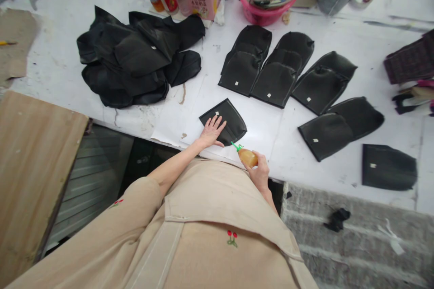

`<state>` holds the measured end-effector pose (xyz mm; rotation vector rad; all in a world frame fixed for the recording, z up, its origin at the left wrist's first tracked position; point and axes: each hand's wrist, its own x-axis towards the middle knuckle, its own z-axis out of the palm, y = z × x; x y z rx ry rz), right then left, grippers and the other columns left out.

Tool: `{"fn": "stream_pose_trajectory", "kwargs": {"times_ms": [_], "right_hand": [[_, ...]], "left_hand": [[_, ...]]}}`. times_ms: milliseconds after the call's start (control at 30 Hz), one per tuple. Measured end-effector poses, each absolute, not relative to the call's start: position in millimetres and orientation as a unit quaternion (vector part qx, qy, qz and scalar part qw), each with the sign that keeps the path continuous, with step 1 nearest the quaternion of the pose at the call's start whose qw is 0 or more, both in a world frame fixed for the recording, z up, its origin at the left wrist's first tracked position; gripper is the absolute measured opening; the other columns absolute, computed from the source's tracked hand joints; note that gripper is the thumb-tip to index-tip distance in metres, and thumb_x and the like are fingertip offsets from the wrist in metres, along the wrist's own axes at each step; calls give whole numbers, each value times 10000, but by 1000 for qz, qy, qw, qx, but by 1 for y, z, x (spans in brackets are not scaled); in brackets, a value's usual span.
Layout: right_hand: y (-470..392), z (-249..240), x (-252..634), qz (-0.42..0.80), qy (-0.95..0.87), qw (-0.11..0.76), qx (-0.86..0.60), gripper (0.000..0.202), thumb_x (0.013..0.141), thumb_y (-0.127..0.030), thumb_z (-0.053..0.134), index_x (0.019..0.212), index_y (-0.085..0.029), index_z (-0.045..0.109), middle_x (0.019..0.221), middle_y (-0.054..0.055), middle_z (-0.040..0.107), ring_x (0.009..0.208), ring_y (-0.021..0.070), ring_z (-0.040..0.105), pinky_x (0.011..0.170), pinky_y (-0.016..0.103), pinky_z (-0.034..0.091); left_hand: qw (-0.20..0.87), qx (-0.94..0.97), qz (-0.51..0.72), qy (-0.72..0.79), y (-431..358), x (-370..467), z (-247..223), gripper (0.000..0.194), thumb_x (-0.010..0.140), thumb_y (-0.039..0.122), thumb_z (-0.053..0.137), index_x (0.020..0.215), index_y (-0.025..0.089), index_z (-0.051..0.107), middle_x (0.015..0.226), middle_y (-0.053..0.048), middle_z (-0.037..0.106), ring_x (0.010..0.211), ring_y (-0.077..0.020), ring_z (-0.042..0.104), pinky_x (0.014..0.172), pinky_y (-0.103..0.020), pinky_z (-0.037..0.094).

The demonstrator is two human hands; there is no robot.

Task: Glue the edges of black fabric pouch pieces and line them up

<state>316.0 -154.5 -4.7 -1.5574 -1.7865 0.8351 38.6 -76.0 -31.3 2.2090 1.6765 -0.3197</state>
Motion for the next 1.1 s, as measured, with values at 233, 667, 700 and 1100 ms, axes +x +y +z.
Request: {"fn": "stream_pose_trajectory", "kwargs": {"times_ms": [233, 667, 700, 1100], "right_hand": [[-156, -7, 316, 315, -688, 303, -578, 469, 856, -513, 670, 1211, -221, 576, 997, 76, 639, 918, 239, 630, 769, 387, 552], [-155, -6, 316, 306, -707, 306, -559, 449, 866, -489, 664, 1209, -212, 581, 988, 79, 643, 895, 234, 634, 750, 373, 562], [-155, -7, 316, 307, -711, 303, -554, 449, 868, -491, 662, 1212, -214, 580, 991, 78, 643, 892, 232, 635, 750, 372, 562], [-151, -8, 310, 305, -708, 307, -559, 444, 871, -482, 663, 1212, -213, 575, 992, 79, 645, 898, 227, 635, 782, 382, 563]], "left_hand": [[183, 774, -123, 594, -75, 40, -29, 1219, 638, 683, 768, 1585, 142, 225, 1648, -212, 144, 1526, -381, 78, 1220, -524, 54], [159, 771, -130, 602, -75, 46, -29, 1219, 650, 723, 735, 1583, 127, 226, 1637, -232, 171, 1514, -398, 126, 1214, -530, 87], [158, 770, -129, 604, -76, 47, -29, 1216, 652, 724, 733, 1582, 124, 230, 1635, -235, 175, 1512, -401, 131, 1213, -531, 90], [163, 772, -144, 597, -71, 47, -25, 1191, 664, 691, 752, 1579, 129, 236, 1635, -231, 183, 1502, -407, 157, 1202, -519, 138]]}}
